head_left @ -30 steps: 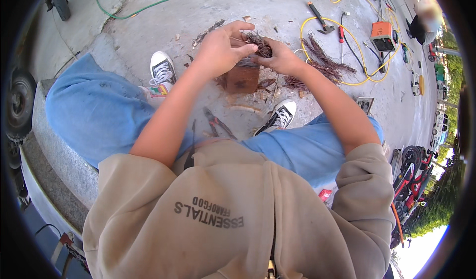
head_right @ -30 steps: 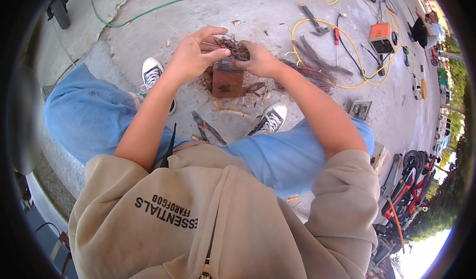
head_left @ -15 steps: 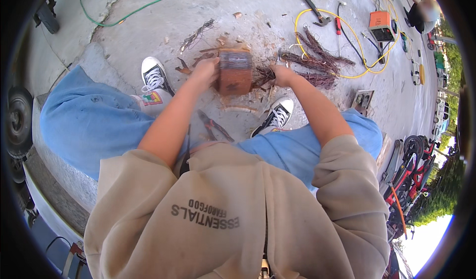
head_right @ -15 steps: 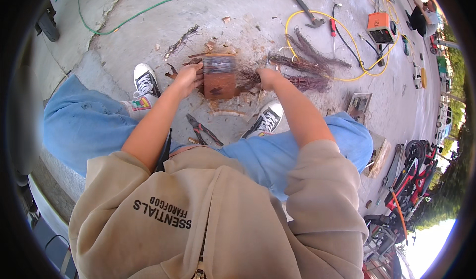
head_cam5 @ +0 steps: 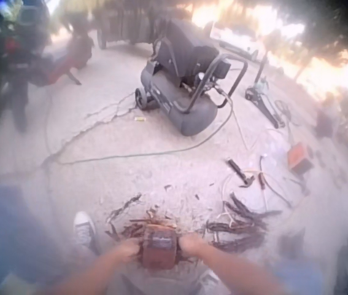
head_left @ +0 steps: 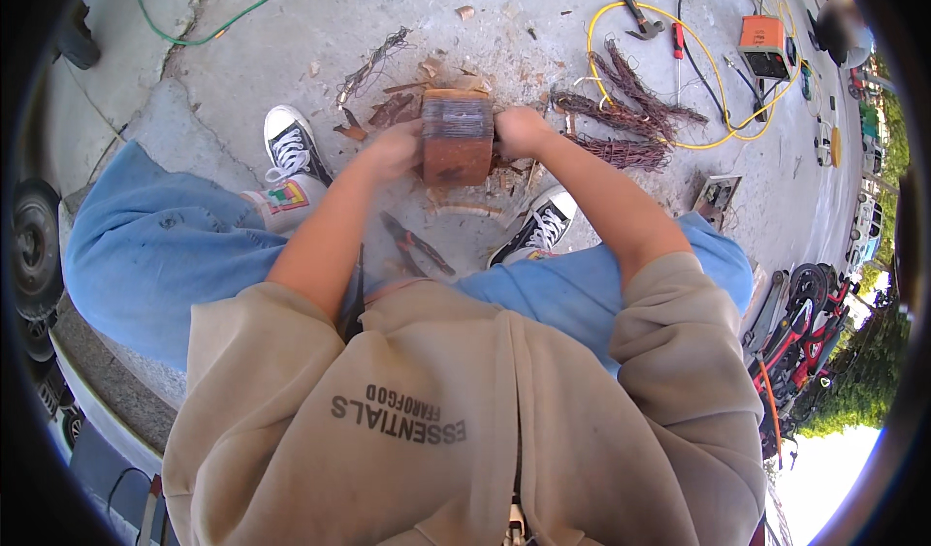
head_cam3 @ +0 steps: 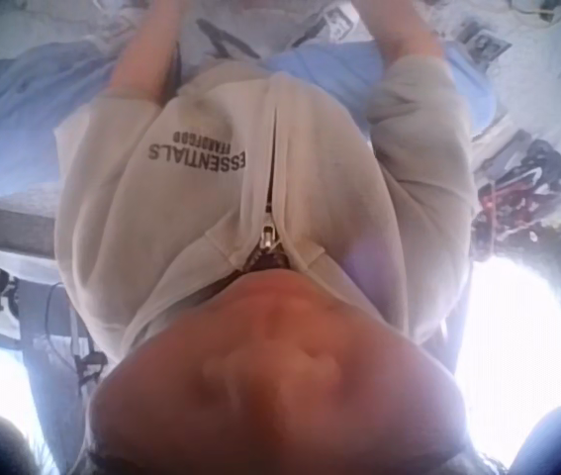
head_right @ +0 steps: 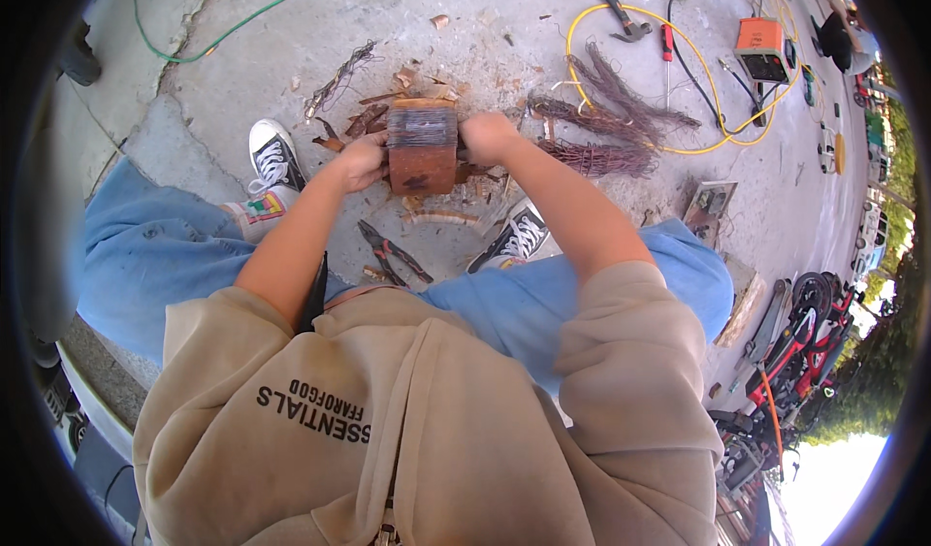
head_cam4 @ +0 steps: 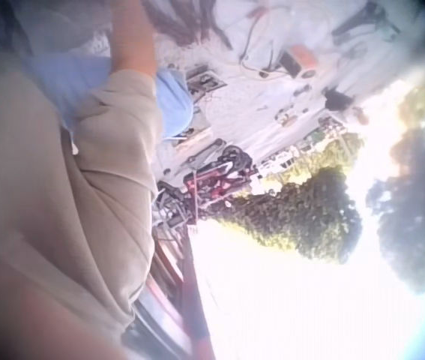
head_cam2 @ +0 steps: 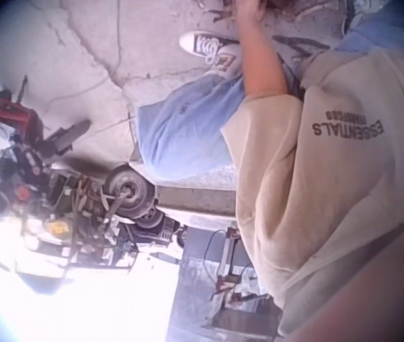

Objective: The person sits on a concrete floor and repeatedly strips insulation from copper wires by hand, pulling the insulation off and placing the stripped wires on the ground. The person handles multiple wire bundles one at a time.

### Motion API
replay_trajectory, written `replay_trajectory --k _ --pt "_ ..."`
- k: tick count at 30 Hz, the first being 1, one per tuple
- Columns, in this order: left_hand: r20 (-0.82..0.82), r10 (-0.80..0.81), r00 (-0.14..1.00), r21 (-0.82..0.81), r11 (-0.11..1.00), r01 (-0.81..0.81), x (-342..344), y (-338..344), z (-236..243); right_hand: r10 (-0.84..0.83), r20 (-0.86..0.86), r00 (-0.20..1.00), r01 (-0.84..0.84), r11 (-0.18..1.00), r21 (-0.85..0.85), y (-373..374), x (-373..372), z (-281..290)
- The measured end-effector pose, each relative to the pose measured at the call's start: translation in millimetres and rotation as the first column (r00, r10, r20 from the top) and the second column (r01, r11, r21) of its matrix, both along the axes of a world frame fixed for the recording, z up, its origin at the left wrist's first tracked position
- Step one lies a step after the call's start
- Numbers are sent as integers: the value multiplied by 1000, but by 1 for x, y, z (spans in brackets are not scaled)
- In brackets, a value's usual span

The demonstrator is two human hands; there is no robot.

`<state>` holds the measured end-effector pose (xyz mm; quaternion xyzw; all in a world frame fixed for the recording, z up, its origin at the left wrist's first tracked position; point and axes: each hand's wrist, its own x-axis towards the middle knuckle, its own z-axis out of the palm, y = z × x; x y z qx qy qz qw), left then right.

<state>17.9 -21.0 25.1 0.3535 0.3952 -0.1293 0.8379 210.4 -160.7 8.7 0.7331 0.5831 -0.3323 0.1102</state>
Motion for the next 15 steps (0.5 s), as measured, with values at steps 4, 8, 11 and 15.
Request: replay_trajectory --k 4,8,11,15 --pt "39 -53 998 -32 998 54 -8 7 -25 -126 -69 990 129 991 42 0 -5 -13" --pt "64 -84 994 104 992 77 -7 2 -39 -211 -290 934 240 968 68 -1 6 4" --pt "60 -94 994 266 961 75 -10 1 -56 -284 -406 868 316 949 11 -12 31 8" --pt "58 -128 990 367 925 98 -23 13 -78 -640 -371 673 466 756 -460 -13 31 26"
